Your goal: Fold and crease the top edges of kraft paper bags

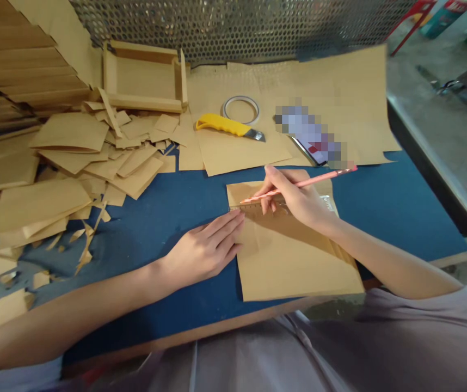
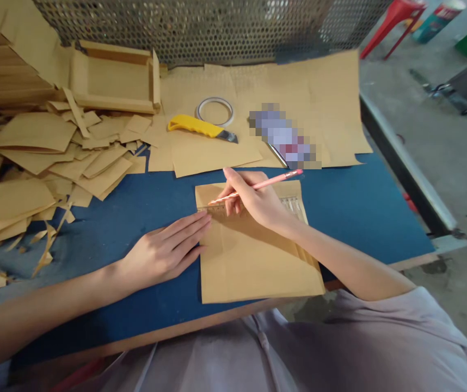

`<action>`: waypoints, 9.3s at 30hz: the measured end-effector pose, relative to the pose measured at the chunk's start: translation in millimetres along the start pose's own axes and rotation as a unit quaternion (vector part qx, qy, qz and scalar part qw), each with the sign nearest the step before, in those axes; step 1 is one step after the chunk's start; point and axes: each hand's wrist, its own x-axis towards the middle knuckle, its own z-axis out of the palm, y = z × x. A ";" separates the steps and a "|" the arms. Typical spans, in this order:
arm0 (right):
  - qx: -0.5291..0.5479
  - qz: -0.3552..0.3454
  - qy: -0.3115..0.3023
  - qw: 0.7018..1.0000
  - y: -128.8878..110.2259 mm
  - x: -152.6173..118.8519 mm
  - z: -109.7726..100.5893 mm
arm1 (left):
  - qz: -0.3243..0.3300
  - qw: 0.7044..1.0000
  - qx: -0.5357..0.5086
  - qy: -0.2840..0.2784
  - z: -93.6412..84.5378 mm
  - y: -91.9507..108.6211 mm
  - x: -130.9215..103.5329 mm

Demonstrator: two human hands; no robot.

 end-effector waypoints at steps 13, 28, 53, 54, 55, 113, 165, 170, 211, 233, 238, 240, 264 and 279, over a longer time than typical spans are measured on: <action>-0.006 -0.001 -0.001 1.000 1.5 0.0 -0.3 | 0.005 1.000 0.012 0.006 0.3 -0.2 1.3; 0.006 0.003 0.037 0.999 2.9 1.5 -4.9 | 0.004 1.000 0.000 0.004 -1.3 -0.9 0.9; -0.004 0.010 0.025 1.000 2.8 -0.2 -6.1 | 0.004 1.000 0.009 0.004 -3.1 -0.5 4.2; -0.002 0.011 0.024 1.000 2.9 0.0 -6.2 | 0.004 1.000 0.010 0.005 -3.2 -0.3 4.5; 0.001 0.012 0.024 1.000 3.0 0.3 -6.4 | 0.004 1.000 0.011 0.005 -3.1 -0.2 4.7; -0.367 -0.184 0.039 0.911 21.3 22.2 -41.8 | 0.025 0.988 0.144 -0.047 -63.0 -9.9 -56.4; -0.457 -0.218 -0.066 0.860 2.9 66.0 -43.5 | -0.428 0.794 -0.430 -0.037 -54.8 -73.3 -11.3; -0.264 -0.170 0.022 0.949 0.3 75.2 -32.4 | -0.388 0.825 -0.410 -0.012 -47.1 -72.2 1.0; 0.066 0.030 -0.035 0.997 1.7 -4.6 2.6 | -0.242 0.942 -0.224 0.061 -22.6 -28.9 41.1; 0.059 0.050 -0.073 0.994 2.3 -1.3 -4.0 | -0.207 0.963 -0.163 0.059 -28.5 -37.6 43.2; 0.085 0.010 -0.044 0.995 4.7 -1.2 -2.5 | -0.162 0.983 -0.081 0.035 -24.2 -35.5 39.9; 0.075 -0.006 -0.047 0.996 4.9 -1.5 -2.5 | -0.197 0.972 -0.127 0.024 -25.6 -34.3 40.7; 0.122 0.041 0.017 0.991 -0.1 -11.6 9.6 | -0.314 0.915 -0.247 0.049 -38.2 -23.9 49.6; -0.117 -0.190 0.005 0.975 4.6 6.0 -10.3 | -0.327 0.857 -0.397 -0.017 -36.9 -35.3 50.0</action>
